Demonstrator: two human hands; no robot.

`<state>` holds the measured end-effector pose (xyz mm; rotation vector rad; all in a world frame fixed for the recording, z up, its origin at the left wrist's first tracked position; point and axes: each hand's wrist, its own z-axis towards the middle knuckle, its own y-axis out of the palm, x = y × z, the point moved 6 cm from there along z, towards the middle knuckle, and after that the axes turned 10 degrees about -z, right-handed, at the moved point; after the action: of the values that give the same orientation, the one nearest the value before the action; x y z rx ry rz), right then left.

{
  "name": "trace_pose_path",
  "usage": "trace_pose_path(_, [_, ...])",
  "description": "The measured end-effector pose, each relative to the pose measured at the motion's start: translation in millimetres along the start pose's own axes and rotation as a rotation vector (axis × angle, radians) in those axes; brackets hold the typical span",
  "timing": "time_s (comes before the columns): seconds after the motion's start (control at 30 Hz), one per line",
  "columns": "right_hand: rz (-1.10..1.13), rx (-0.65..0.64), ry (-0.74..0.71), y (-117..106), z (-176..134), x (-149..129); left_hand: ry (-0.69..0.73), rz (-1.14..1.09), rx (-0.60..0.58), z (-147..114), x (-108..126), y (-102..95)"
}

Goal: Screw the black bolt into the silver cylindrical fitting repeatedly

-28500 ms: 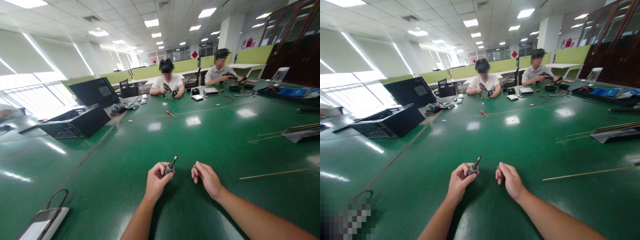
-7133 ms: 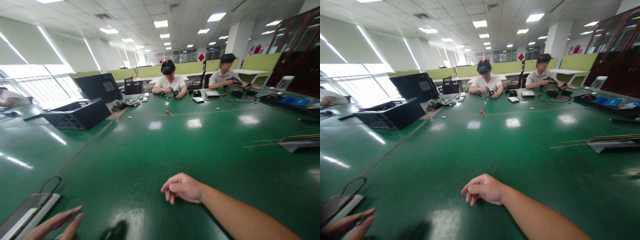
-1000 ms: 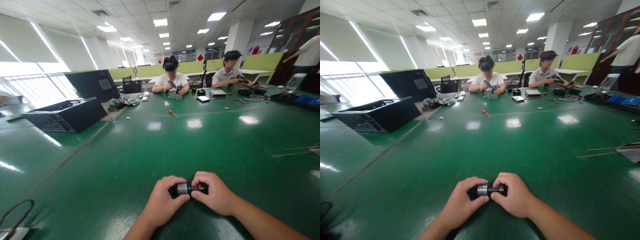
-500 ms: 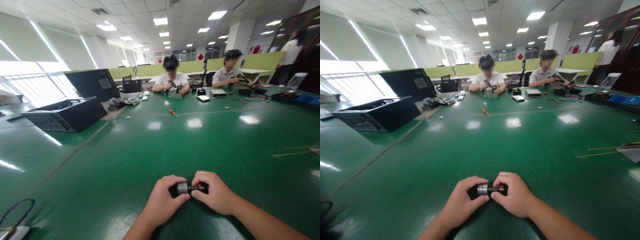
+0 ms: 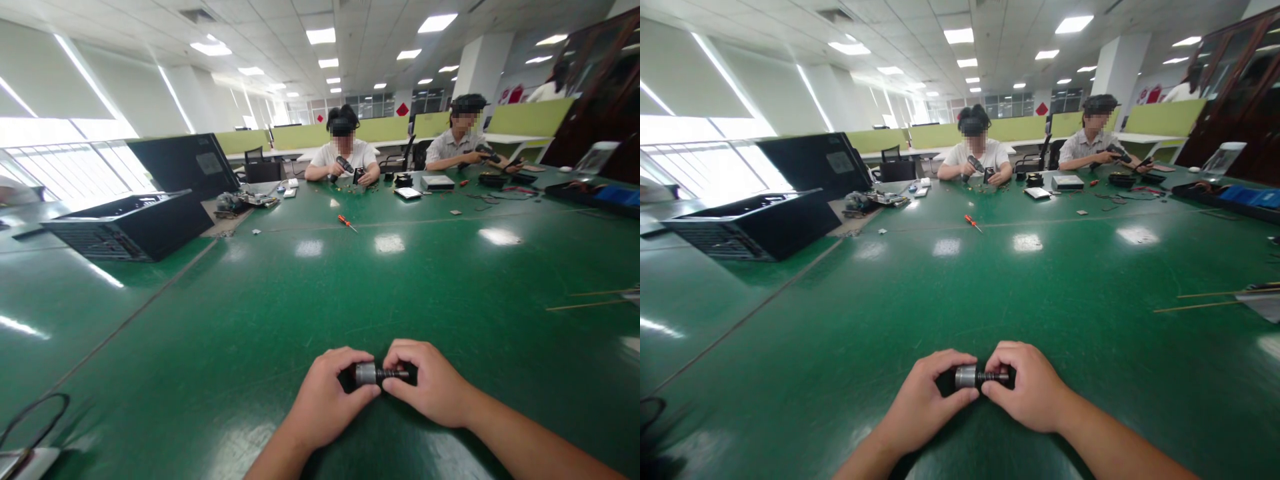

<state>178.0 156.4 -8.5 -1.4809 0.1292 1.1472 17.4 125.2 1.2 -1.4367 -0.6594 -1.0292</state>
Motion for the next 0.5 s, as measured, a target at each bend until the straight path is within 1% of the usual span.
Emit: trace_pose_path(0.5, [0.002,-0.024,0.020,1.8,0.4,1.7,0.000,0.016,-0.002,-0.8,-2.0,1.3])
